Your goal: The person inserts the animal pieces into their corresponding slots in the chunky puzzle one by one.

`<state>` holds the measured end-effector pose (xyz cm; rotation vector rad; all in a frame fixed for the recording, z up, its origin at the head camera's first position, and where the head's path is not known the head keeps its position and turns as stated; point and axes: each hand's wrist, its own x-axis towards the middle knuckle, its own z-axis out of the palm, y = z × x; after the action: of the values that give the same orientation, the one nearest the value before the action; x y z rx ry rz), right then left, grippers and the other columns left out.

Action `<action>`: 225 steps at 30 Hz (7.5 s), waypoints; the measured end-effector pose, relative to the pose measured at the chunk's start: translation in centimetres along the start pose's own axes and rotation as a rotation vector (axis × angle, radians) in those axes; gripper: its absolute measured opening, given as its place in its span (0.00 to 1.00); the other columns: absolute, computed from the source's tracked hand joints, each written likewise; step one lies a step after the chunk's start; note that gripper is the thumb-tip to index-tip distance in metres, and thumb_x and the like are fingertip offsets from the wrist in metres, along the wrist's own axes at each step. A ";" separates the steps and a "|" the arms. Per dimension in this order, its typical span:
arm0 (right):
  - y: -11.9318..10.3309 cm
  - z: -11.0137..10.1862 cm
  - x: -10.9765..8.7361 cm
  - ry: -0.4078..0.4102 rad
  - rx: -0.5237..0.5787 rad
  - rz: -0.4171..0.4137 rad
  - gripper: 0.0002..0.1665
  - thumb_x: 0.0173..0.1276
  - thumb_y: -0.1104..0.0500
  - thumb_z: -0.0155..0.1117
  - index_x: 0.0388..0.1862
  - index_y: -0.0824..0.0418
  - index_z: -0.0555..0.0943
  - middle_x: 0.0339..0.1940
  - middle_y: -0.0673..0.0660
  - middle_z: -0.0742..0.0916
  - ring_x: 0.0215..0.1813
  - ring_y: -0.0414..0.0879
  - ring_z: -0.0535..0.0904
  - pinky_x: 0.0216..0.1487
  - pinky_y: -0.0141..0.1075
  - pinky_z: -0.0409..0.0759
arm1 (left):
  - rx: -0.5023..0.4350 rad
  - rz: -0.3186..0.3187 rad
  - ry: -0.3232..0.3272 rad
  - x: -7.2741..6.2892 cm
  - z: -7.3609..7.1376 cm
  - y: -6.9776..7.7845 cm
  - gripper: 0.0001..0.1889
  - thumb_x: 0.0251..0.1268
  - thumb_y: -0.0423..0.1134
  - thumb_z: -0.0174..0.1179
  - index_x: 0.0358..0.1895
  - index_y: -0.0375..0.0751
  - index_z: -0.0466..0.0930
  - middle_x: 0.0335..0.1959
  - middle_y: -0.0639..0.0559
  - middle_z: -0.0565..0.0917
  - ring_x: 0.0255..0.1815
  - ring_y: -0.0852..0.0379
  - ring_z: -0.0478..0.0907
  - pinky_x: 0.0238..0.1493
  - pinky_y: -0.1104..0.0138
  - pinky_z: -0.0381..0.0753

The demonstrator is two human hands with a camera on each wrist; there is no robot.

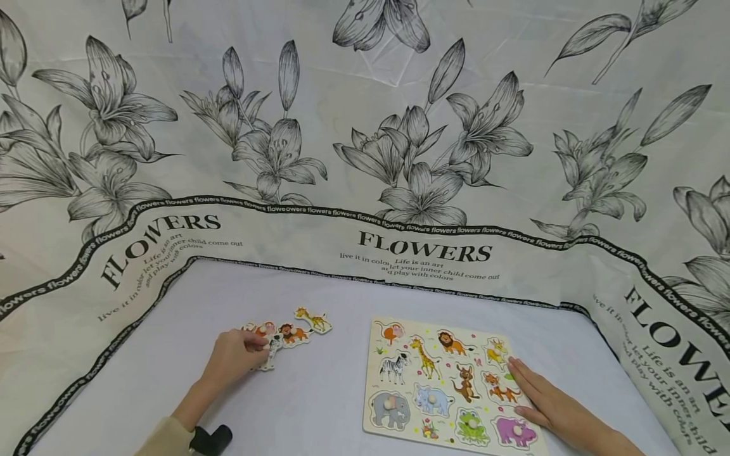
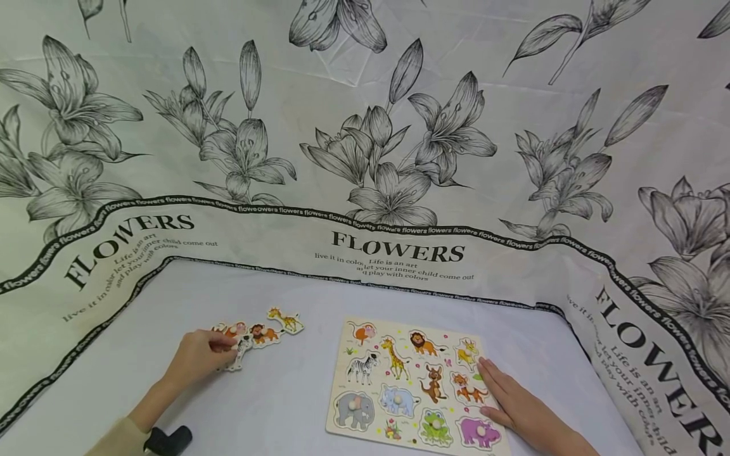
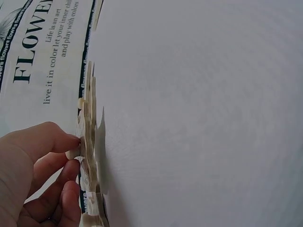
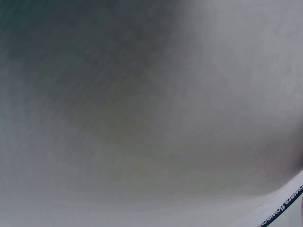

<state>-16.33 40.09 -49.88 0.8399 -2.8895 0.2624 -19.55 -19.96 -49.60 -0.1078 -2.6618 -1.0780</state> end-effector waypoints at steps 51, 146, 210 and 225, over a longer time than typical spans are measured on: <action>0.1 -0.1 0.1 0.028 -0.021 -0.039 0.43 0.68 0.48 0.60 0.75 0.64 0.56 0.74 0.63 0.66 0.72 0.16 0.32 0.64 0.09 0.32 | -0.091 0.078 -0.071 -1.4 3.7 5.5 0.05 0.40 0.30 0.70 0.23 0.44 0.86 0.18 0.59 0.82 0.18 0.71 0.68 0.21 0.76 0.71; 0.3 0.1 0.0 0.039 -0.021 -0.042 0.44 0.68 0.48 0.61 0.75 0.63 0.56 0.74 0.63 0.65 0.73 0.17 0.33 0.64 0.09 0.34 | -0.212 0.207 -0.254 1.2 12.9 14.9 0.05 0.44 0.33 0.70 0.28 0.39 0.88 0.20 0.57 0.83 0.19 0.72 0.70 0.22 0.78 0.71; 0.0 0.0 0.2 0.068 -0.049 -0.082 0.44 0.66 0.49 0.62 0.74 0.65 0.58 0.78 0.51 0.59 0.74 0.19 0.34 0.65 0.10 0.34 | -0.143 0.250 -0.228 1.8 15.4 15.6 0.03 0.41 0.31 0.71 0.23 0.40 0.87 0.17 0.58 0.82 0.16 0.75 0.69 0.20 0.80 0.70; 0.1 0.0 0.1 0.077 -0.047 -0.084 0.44 0.66 0.50 0.63 0.74 0.65 0.58 0.78 0.53 0.59 0.74 0.20 0.34 0.66 0.10 0.34 | -0.163 0.229 -0.242 1.7 15.6 15.5 0.04 0.42 0.31 0.71 0.25 0.40 0.87 0.17 0.58 0.83 0.17 0.74 0.70 0.21 0.79 0.71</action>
<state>-16.50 40.11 -49.84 0.9191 -2.7708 0.2129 -22.03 1.99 -49.45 -0.5953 -2.6759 -1.2713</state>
